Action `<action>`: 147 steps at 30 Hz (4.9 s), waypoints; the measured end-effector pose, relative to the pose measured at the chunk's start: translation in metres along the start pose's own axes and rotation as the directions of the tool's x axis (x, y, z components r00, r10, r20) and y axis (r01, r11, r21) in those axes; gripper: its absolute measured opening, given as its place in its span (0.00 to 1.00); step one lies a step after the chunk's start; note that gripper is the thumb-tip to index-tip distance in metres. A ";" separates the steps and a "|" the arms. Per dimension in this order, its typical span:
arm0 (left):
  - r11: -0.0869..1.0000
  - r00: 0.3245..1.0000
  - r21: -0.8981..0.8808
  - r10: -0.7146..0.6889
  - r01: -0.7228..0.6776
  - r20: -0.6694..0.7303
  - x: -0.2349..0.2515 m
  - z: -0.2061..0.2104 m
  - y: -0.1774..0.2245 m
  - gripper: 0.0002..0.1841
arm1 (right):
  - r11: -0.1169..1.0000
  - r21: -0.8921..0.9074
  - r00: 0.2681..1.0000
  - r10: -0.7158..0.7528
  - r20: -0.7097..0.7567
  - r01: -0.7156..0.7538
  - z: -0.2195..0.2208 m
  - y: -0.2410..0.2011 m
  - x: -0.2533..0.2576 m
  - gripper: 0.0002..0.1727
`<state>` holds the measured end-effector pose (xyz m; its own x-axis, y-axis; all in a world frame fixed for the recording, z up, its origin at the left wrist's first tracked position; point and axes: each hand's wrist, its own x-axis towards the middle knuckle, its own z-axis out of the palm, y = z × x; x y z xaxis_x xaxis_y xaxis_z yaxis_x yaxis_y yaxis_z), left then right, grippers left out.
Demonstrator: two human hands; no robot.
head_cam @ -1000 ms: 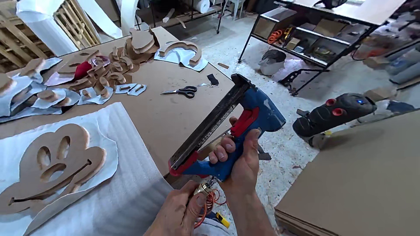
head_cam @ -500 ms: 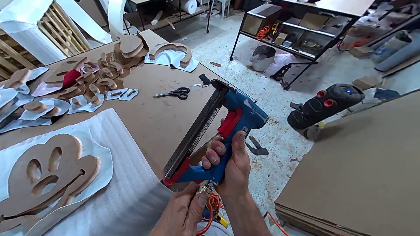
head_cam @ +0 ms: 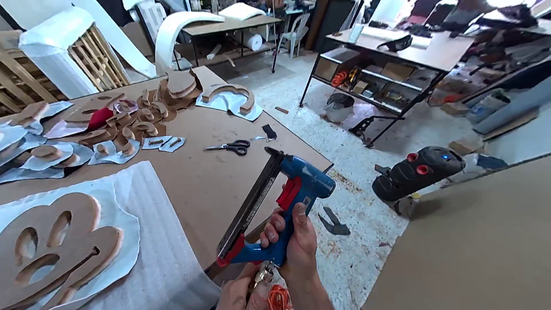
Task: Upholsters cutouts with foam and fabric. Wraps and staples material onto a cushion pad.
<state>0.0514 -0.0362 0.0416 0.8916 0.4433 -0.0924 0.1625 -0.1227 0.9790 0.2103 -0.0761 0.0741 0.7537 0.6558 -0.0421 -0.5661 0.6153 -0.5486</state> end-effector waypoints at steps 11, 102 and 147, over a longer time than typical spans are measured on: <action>0.897 0.898 0.191 -0.424 0.400 0.113 -0.083 -0.047 -0.069 0.22 | 0.422 -0.834 0.910 0.361 -0.204 -0.355 -0.054 0.069 0.125 0.24; 0.524 0.832 0.785 0.230 0.331 -0.505 -0.198 -0.383 -0.211 0.38 | -0.392 -0.919 0.886 0.442 -0.139 0.051 0.202 0.300 -0.202 0.18; 0.625 0.731 0.528 -0.103 0.575 -0.674 -0.110 -0.531 -0.153 0.22 | -0.167 -0.763 0.680 0.595 0.427 0.625 0.188 0.446 0.098 0.28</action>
<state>-0.2959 0.4050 -0.0015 0.3501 0.9356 -0.0459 0.8376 -0.2908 0.4625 -0.0307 0.3450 -0.0178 0.0332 0.9994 0.0016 0.8202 -0.0263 -0.5715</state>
